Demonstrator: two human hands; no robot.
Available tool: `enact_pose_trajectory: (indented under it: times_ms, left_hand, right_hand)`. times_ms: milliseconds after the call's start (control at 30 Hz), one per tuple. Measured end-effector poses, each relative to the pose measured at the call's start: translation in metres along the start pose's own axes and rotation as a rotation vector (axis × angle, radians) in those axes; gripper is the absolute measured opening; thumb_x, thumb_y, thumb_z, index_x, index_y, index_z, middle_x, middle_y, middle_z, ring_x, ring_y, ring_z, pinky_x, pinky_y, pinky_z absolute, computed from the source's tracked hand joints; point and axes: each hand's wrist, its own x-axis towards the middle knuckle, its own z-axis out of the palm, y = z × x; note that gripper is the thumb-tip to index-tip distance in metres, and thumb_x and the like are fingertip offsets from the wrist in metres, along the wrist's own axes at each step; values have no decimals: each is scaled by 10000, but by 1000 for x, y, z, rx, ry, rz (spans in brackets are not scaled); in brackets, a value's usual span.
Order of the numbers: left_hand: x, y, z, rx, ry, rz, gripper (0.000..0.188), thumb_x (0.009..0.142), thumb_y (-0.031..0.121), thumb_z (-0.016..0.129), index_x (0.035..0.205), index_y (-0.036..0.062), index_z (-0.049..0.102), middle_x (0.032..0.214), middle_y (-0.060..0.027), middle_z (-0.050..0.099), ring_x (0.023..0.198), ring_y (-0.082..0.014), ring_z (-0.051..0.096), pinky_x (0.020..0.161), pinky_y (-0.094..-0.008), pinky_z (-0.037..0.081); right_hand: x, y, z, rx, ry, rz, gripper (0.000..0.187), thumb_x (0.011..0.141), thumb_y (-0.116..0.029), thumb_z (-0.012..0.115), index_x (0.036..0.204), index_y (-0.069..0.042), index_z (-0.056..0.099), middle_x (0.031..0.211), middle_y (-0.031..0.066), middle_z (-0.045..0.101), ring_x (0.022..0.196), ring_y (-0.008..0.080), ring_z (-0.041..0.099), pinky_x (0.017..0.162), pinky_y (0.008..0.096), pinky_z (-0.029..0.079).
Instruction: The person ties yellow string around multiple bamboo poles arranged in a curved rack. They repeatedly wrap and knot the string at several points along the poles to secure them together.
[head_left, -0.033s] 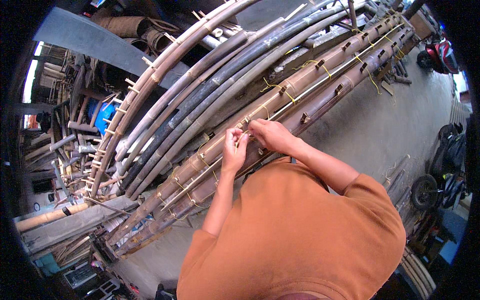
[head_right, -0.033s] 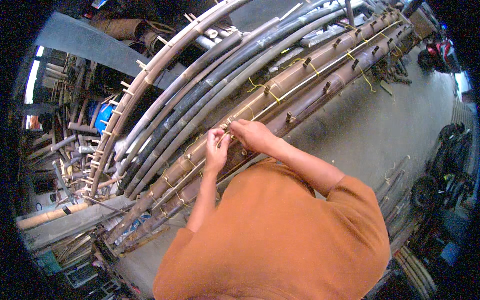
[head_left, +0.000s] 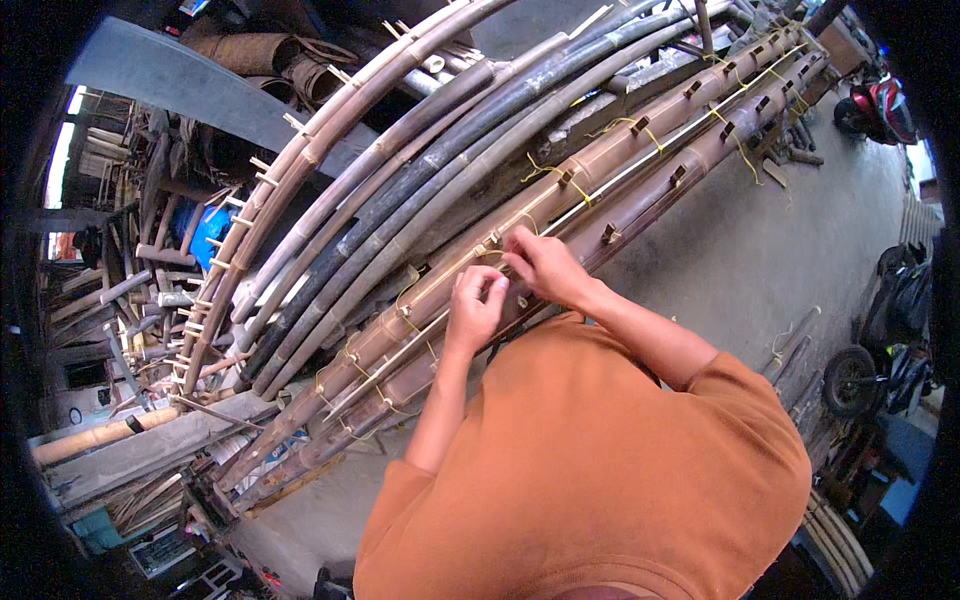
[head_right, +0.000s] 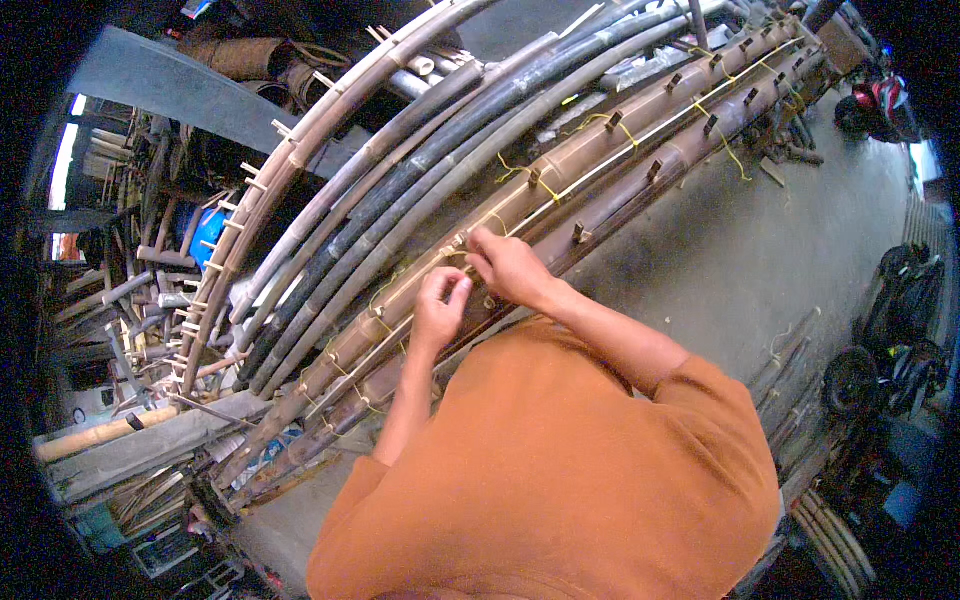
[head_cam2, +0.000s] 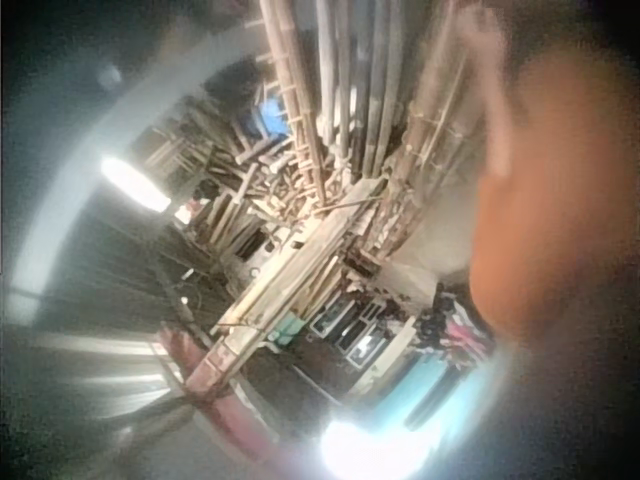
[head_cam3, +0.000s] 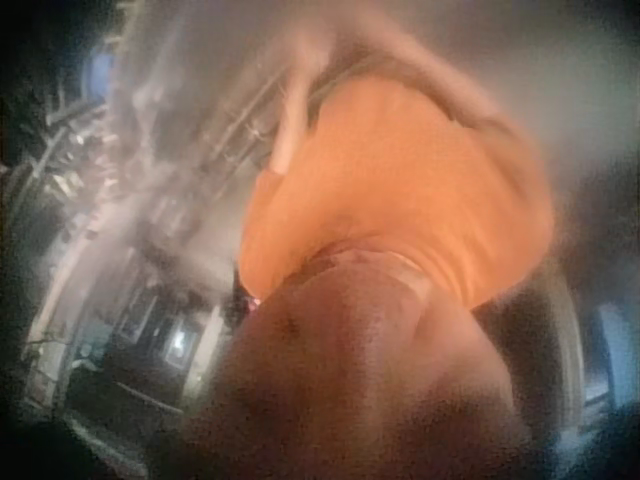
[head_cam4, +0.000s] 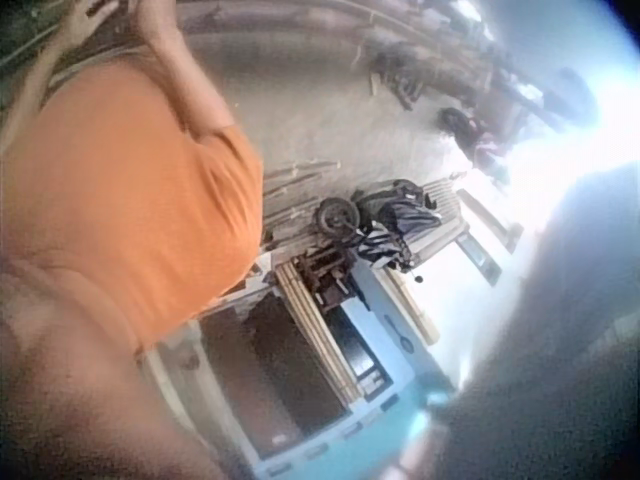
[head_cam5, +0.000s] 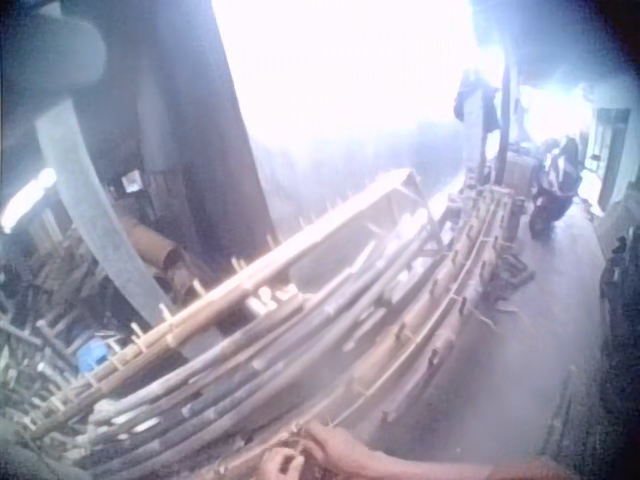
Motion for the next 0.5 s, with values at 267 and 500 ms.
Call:
enact_pose_trajectory:
  times_ms: [267,500]
  left_hand:
    - [-10,-4,4,33,69,-3,170,919,154,665,1009,22,722,1091,-148,598,1051,-298,579,932,-411,453]
    - [3,-8,-24,-155,57,-143,189,961,148,648,894,-9,730,961,-105,658,950,-194,620,877,-329,499]
  right_hand:
    - [-9,1,9,66,-94,107,239,918,-264,669,949,-29,697,915,214,686,889,396,670,785,486,527]
    - [-24,10,-3,-140,37,-22,202,923,-237,670,963,-42,705,869,188,648,856,382,644,769,465,515]
